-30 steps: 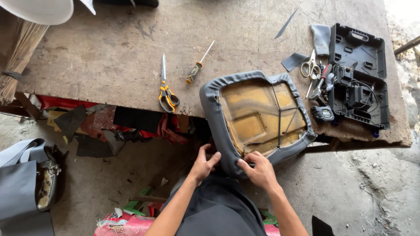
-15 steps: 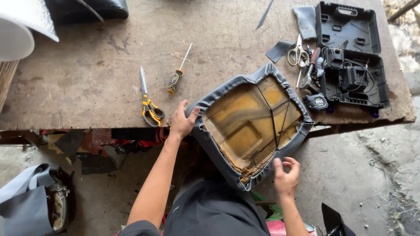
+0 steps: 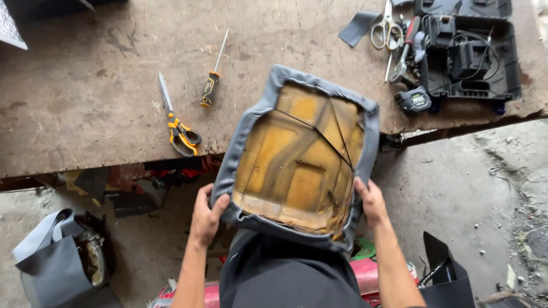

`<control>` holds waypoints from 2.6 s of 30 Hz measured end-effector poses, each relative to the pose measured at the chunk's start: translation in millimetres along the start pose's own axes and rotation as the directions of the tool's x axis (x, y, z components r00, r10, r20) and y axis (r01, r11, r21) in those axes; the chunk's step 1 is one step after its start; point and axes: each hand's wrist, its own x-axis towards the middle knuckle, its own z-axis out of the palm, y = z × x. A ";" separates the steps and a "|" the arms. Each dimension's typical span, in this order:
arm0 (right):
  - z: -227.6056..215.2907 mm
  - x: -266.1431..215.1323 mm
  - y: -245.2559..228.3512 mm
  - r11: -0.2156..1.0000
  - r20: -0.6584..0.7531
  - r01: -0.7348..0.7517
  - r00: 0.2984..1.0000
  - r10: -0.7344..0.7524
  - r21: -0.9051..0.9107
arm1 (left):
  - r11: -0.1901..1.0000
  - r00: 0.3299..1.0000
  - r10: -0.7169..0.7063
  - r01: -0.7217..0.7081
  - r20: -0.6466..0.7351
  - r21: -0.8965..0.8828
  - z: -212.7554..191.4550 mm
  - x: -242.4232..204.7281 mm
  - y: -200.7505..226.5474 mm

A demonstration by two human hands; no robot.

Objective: Trimming excess vinyl fabric from the edges of a reupholstered seat using scissors at a workbench.

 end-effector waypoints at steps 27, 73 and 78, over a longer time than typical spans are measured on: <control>69.5 -184.3 -114.0 0.444 0.580 0.676 0.735 -0.351 -0.589 | 0.721 0.884 -0.463 0.330 0.069 0.609 54.8 -143.7 42.9; 76.4 -204.8 -101.1 0.426 0.491 0.626 0.778 -0.391 -0.653 | 0.294 0.711 0.544 -0.659 0.445 0.692 88.5 -150.2 52.6; 59.4 -200.6 -96.1 0.462 0.575 0.765 0.643 -0.506 -0.449 | 0.313 0.673 0.628 -0.678 0.391 0.665 82.1 -152.5 43.1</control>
